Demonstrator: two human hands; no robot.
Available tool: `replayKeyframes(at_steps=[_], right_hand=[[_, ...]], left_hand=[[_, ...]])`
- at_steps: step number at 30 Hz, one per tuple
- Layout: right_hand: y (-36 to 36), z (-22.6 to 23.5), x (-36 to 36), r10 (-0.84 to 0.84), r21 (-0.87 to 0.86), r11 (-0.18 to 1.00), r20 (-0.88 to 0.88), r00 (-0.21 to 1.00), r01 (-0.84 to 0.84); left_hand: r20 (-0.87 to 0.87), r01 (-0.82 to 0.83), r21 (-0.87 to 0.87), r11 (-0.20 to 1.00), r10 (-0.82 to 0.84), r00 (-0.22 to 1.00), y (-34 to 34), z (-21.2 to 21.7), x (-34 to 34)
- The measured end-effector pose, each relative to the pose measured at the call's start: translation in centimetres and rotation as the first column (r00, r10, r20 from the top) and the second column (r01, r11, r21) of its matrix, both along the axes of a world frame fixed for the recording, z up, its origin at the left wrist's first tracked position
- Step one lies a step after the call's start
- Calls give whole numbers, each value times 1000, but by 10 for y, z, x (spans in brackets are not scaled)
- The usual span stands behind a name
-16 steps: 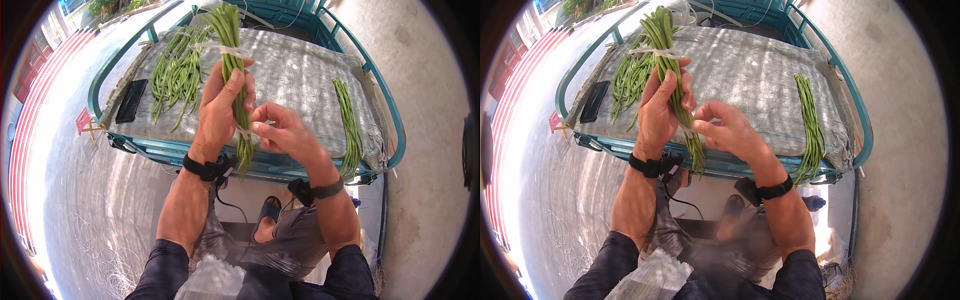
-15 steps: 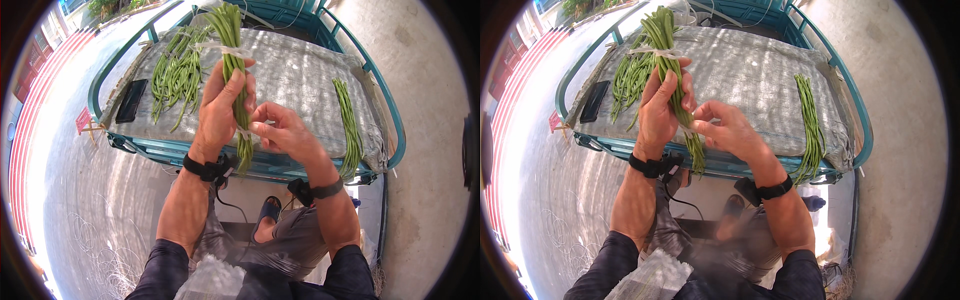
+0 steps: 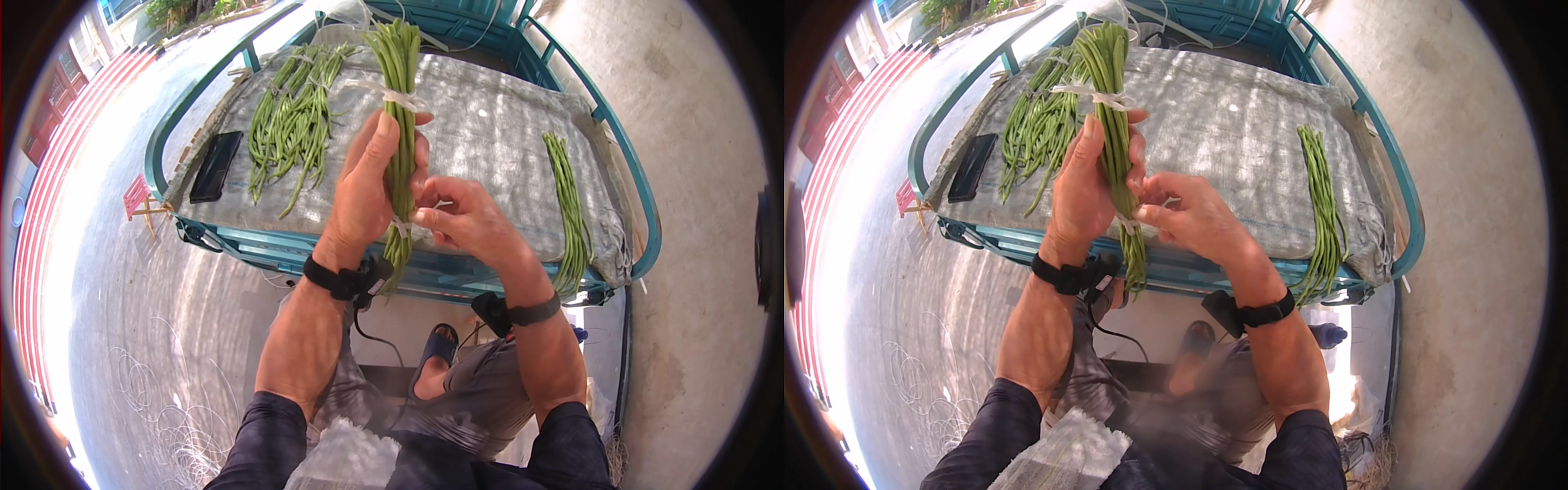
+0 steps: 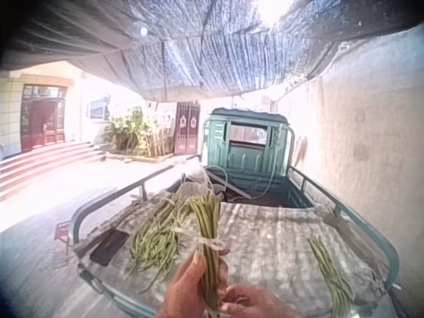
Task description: The recorder uses white string to tie several green beans together into bundles in the back of a small vehicle.
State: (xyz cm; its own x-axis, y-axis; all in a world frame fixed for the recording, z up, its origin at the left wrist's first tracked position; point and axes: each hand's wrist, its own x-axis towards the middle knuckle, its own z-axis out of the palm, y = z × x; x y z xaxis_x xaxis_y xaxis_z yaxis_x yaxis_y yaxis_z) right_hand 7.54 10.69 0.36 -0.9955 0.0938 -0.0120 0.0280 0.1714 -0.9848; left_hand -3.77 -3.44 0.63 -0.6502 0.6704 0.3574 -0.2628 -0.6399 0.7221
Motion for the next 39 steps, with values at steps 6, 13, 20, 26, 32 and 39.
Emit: replayKeyframes(at_steps=[6,13,20,26,32,39], right_hand=[[8,1,1,33,77,996,63,997,-38],[19,19,7,-8,127,992,95,995,-4],[4,15,1,32,110,994,-65,997,-24],[6,-12,-7,-6,78,997,-202,979,22],[1,13,3,53,54,997,80,995,-58],[12,-4,0,197,96,977,-77,977,-189]], left_hand=[[24,20,12,1000,-20,1000,1,-2,2],[-78,-48,-73,996,43,996,1,4,6],[-39,22,-2,1000,-22,999,3,7,11],[-31,67,30,997,-66,997,9,2,11],[-94,49,-22,999,-51,994,2,0,1],[-39,94,-72,993,-97,995,2,0,1]])
